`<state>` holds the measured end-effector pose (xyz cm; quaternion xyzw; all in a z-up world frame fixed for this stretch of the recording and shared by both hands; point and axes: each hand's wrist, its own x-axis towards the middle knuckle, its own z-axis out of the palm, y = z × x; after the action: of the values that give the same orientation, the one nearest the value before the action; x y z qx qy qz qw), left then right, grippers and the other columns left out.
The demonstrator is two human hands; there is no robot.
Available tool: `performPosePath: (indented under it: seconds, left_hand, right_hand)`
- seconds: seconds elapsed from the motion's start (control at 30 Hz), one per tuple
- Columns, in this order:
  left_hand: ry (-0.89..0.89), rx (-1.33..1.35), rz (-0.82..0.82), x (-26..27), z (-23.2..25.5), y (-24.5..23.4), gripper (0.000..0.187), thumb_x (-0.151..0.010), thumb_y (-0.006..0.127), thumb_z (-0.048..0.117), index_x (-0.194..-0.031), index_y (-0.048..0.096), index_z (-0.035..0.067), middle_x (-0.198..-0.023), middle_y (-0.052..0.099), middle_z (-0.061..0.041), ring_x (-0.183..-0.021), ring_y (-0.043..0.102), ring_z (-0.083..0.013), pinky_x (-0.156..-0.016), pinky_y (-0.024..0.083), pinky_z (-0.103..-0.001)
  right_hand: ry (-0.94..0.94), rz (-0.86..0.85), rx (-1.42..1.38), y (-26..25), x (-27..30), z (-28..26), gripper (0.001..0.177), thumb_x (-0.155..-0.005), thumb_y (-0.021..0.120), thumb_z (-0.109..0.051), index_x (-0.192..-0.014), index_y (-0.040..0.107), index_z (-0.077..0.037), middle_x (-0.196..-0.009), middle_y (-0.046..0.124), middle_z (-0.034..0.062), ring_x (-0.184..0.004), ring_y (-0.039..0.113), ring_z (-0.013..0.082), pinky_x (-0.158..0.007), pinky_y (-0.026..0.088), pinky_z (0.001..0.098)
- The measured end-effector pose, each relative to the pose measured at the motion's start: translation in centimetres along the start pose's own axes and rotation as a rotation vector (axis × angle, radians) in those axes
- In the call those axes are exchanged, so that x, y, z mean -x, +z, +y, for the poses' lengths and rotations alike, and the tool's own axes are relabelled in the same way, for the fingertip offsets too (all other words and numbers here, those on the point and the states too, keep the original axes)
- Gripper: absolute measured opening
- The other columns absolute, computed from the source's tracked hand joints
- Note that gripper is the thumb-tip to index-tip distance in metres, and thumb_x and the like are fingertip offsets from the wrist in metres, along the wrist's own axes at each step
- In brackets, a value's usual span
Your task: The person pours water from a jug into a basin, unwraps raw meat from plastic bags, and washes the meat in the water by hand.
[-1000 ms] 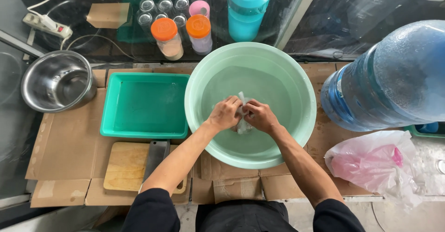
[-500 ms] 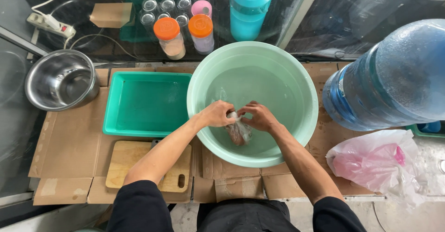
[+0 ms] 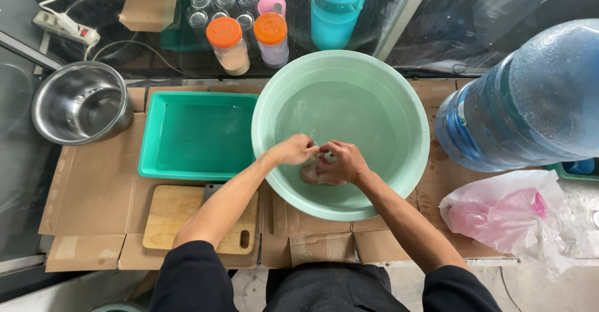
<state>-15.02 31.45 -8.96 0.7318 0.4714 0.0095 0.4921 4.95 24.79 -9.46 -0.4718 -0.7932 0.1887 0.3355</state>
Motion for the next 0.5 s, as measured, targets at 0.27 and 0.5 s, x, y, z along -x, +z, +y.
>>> performPosePath:
  seconds: [0.27, 0.5]
  left_hand:
    - [-0.036, 0.006, -0.016, -1.4, -1.1, 1.1, 0.043, -0.098, 0.055, 0.039, -0.097, 0.067, -0.002, -0.088, 0.07, -0.018, -0.081, 0.064, -0.0296, -0.075, 0.051, -0.043]
    - [0.094, 0.062, 0.112, 0.5, 0.6, 0.6, 0.039, -0.09, 0.068, 0.039, -0.101, 0.068, 0.001, -0.093, 0.074, -0.015, -0.085, 0.071, -0.0262, -0.077, 0.056, -0.037]
  right_hand:
    - [-0.112, 0.048, 0.162, 1.8, 0.3, 1.2, 0.021, -0.075, 0.075, -0.006, -0.093, 0.064, -0.005, -0.089, 0.066, 0.0089, -0.076, 0.067, 0.0304, -0.064, 0.056, 0.0402]
    - [-0.033, 0.024, 0.108, 1.2, -0.1, 1.5, 0.02, -0.073, 0.075, -0.009, -0.086, 0.061, -0.003, -0.087, 0.064, 0.0144, -0.073, 0.065, 0.0353, -0.062, 0.055, 0.0443]
